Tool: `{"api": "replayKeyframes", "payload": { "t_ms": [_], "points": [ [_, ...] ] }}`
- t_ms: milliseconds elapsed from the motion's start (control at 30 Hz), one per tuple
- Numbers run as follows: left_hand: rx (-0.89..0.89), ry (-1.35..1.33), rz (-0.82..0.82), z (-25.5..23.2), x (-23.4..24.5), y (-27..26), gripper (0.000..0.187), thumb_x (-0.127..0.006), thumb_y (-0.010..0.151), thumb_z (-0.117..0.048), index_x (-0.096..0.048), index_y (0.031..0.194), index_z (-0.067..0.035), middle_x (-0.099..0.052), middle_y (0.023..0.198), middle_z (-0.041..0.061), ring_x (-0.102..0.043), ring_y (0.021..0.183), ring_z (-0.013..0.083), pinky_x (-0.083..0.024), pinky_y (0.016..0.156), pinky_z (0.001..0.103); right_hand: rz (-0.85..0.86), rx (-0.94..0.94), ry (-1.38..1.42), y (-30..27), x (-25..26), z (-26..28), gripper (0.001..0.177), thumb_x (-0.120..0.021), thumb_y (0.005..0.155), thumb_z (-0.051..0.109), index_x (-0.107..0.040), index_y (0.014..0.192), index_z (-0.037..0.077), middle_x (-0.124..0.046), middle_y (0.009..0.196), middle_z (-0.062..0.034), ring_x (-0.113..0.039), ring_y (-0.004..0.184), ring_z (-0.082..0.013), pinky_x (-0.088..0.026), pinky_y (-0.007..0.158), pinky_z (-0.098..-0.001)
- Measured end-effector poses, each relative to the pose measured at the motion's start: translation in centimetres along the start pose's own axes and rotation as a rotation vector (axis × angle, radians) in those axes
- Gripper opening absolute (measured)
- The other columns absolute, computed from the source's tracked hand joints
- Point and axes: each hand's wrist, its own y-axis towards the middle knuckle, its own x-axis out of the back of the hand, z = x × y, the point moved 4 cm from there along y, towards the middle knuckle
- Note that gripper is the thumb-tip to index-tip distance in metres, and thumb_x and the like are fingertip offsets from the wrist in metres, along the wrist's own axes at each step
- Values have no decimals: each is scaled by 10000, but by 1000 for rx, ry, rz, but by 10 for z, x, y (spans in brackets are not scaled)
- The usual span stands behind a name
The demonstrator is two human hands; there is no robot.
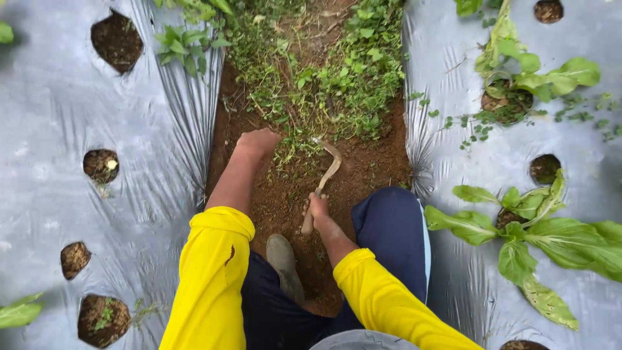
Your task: The person uses a sickle to cut weeds growing between rows of plants in a garden. They gather the cut weeds by hand and continue clearing the area along the plastic mulch.
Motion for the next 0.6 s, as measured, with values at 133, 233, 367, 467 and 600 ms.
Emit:
{"api": "replayKeyframes", "payload": {
  "t_ms": [133, 233, 367, 467, 600],
  "points": [
    [-42, 93, -183, -1, 14, 92, 333, -641, 964, -150, -713, 1289, -156, -677, 1324, 175, -682, 1173, 416, -502, 977, 708, -128, 86, -4, 20, -2, 15, 737, -467, 1059, 306, -99, 1610, -18, -538, 1199, -177, -673, 861, -173, -656, 745, -430],
    [-195, 109, -324, -40, 32, 114, 397, -532, 1058, -265, -592, 1424, -123, -587, 1355, 177, -623, 1234, 387, -517, 1020, 628, -250, 123, 230, 53, 2, -5, 724, -442, 1082, 258, -50, 1624, -19, -547, 1125, -182, -640, 797, -184, -621, 646, -381],
    [-304, 190, -304, -92, 12, 154, 438, -504, 1059, -291, -495, 1462, -120, -472, 1403, 173, -530, 1325, 383, -491, 1071, 578, -492, 202, 181, 51, 7, -10, 675, -497, 1041, 282, -269, 1575, -61, -443, 1432, -340, -559, 1259, -449, -486, 1026, -634],
    [-418, 244, -310, -141, -12, 184, 476, -474, 1085, -328, -422, 1514, -129, -383, 1509, 179, -468, 1395, 376, -455, 1127, 569, -548, 208, 231, 76, 21, -40, 574, -460, 1079, 328, -325, 1505, -34, -513, 1214, -264, -599, 981, -340, -539, 774, -531],
    [-495, 242, -367, -200, -19, 213, 537, -381, 1153, -357, -364, 1585, -40, -334, 1610, 248, -424, 1462, 384, -414, 1192, 559, -560, 252, 410, 94, 49, -63, 685, -395, 1135, 370, -152, 1602, -68, -567, 1025, -196, -563, 711, -201, -491, 549, -390]
  ]
}}
